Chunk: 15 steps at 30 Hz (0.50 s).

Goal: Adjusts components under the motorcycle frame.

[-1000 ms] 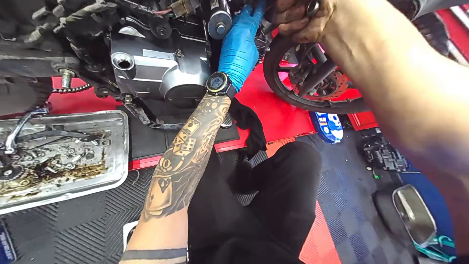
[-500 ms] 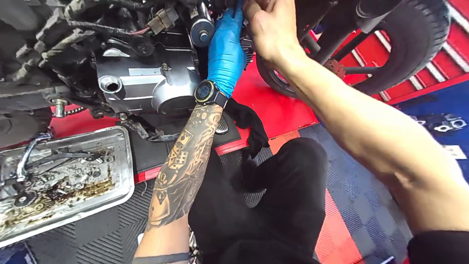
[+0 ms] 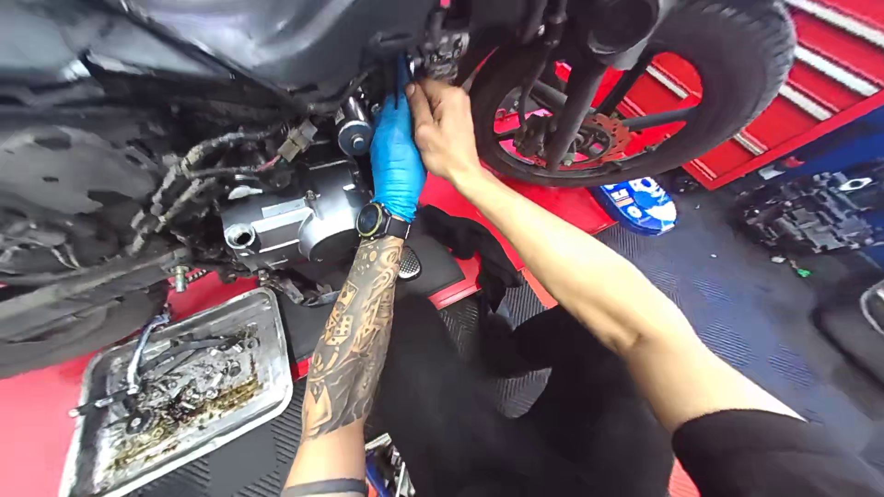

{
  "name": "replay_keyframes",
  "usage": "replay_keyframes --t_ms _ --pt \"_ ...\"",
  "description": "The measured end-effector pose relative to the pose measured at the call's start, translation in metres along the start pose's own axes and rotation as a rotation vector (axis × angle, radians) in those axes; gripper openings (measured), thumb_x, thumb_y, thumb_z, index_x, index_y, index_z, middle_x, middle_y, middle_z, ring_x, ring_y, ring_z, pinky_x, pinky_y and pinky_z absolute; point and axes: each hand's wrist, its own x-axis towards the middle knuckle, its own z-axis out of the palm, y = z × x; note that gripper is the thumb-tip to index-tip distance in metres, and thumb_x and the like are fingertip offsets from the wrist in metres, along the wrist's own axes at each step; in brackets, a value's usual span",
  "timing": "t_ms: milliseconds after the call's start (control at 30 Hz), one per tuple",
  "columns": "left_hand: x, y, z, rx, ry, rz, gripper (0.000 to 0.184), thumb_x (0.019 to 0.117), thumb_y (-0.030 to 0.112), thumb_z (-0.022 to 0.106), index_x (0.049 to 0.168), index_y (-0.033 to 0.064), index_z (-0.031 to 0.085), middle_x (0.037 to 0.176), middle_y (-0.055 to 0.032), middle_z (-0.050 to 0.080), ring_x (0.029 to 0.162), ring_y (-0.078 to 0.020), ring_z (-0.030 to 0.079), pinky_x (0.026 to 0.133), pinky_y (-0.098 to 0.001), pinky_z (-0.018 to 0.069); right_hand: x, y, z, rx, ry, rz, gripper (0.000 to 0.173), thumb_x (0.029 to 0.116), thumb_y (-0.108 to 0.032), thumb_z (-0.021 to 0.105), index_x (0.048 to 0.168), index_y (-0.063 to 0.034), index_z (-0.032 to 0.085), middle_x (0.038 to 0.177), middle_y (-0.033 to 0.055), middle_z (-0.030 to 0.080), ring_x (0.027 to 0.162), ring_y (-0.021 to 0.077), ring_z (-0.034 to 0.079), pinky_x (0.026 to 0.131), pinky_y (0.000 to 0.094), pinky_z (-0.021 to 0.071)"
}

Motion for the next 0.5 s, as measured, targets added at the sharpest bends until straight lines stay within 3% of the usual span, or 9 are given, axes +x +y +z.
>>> replay_keyframes --t_ms 167,267,300,400,500 --pt "0.003 0.003 0.005 -0.252 0.064 -0.011 0.043 0.1023 0.019 0.056 0.141 0.0006 0.059 0.136 -0.0125 0.065 0.13 -0.0152 0.059 0.115 -0.0312 0.0441 0.002 -0.015 -0.027 -0.165 -0.192 0.044 0.033 0.1066 -0.026 0.044 0.096 -0.0061 0.068 0.081 0.009 0.068 0.08 0.0242 0.071 0.073 0.0484 0.0571" --pt "0.002 -0.001 0.005 -0.235 0.056 0.005 0.049 0.1054 0.013 0.048 0.153 0.0017 0.046 0.146 -0.0116 0.06 0.136 -0.0126 0.055 0.119 -0.0292 0.0398 -0.016 -0.016 -0.048 -0.174 -0.346 0.045 0.032 0.1068 -0.029 0.044 0.098 -0.009 0.067 0.079 0.0072 0.066 0.077 0.0249 0.068 0.067 0.0503 0.0544" --pt "0.001 0.002 0.004 -0.187 0.045 0.009 0.05 0.1057 0.01 0.045 0.155 0.0018 0.042 0.142 -0.0113 0.063 0.132 -0.0135 0.058 0.117 -0.0304 0.0416 -0.027 -0.012 -0.057 -0.166 -0.381 0.042 0.032 0.107 -0.029 0.044 0.099 -0.0091 0.068 0.078 0.0071 0.065 0.075 0.0256 0.067 0.067 0.0507 0.0535" --pt "-0.002 0.008 -0.006 -0.032 -0.038 0.003 0.051 0.1102 0.011 0.037 0.161 0.0037 0.03 0.137 -0.0107 0.066 0.128 -0.0196 0.062 0.114 -0.0388 0.0459 -0.075 0.02 -0.083 -0.193 -0.439 0.048 0.031 0.1066 -0.031 0.045 0.102 -0.0103 0.067 0.072 0.0062 0.062 0.068 0.0266 0.066 0.06 0.0507 0.0523" --pt "-0.007 0.008 -0.002 -0.066 0.017 -0.006 0.052 0.1095 0.021 0.047 0.158 0.0077 0.037 0.138 -0.0086 0.066 0.125 -0.0181 0.063 0.11 -0.0388 0.0498 -0.135 0.085 -0.103 -0.213 -0.495 0.154 0.031 0.1048 -0.034 0.048 0.106 -0.011 0.07 0.075 0.0087 0.066 0.072 0.0295 0.068 0.063 0.0552 0.0541"
